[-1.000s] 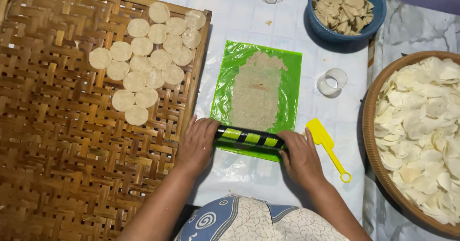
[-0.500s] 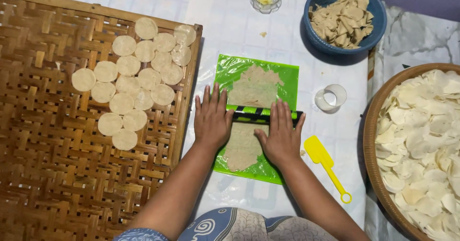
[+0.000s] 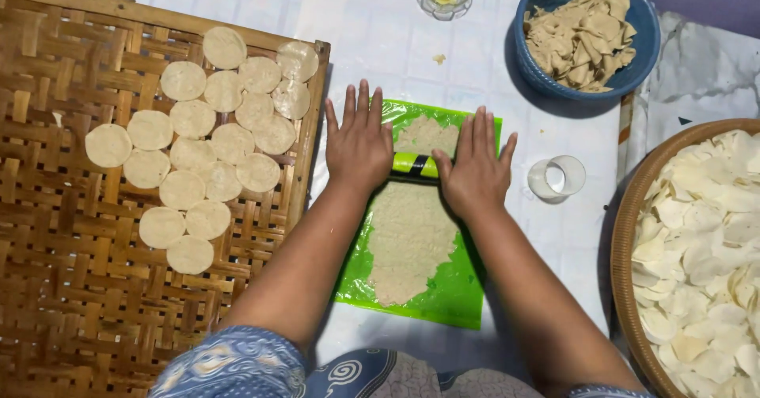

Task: Flattening small pieces of dough using a rolling pin on a plastic-covered surface and placing them on a bamboo tray.

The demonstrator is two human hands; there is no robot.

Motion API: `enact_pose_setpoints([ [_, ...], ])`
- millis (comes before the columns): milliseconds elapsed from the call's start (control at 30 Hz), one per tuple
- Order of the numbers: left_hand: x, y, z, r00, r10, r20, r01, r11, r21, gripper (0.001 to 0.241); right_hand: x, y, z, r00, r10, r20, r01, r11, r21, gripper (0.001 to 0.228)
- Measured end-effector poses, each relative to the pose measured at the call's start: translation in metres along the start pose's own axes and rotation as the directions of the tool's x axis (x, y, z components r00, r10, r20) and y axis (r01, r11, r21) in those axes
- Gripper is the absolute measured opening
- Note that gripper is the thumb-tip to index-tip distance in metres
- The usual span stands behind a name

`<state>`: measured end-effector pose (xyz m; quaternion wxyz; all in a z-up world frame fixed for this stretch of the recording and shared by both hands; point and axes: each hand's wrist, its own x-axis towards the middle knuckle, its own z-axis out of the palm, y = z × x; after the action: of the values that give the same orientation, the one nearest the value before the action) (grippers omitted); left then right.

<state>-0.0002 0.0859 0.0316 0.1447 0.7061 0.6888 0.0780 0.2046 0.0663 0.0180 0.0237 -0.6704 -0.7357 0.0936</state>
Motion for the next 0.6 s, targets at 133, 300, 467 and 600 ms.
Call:
enact_pose_setpoints([
  [133, -0.052, -0.007, 0.014, 0.997, 0.042, -0.061, -0.041, 0.999, 0.015, 0.061, -0.051, 0.006, 0.026, 0.984, -0.106, -0.147, 0.108, 0.994, 0.009, 0.085],
  [300, -0.105, -0.008, 0.03, 0.943, 0.151, -0.298, -0.17, 0.985, -0.04, 0.059, -0.096, 0.002, 0.013, 0.937, -0.166, -0.308, 0.205, 0.974, 0.098, 0.071],
  [467, -0.119, -0.011, 0.057, 0.965, 0.161, -0.208, -0.168, 0.986, -0.017, 0.06, -0.105, 0.006, 0.04, 0.986, -0.155, -0.054, 0.157, 0.987, 0.032, 0.079],
  [600, -0.067, -0.016, 0.051, 0.947, 0.2, -0.253, -0.194, 0.98, 0.047, 0.059, -0.055, 0.006, 0.03, 0.992, -0.124, -0.011, 0.124, 0.992, -0.015, 0.085],
])
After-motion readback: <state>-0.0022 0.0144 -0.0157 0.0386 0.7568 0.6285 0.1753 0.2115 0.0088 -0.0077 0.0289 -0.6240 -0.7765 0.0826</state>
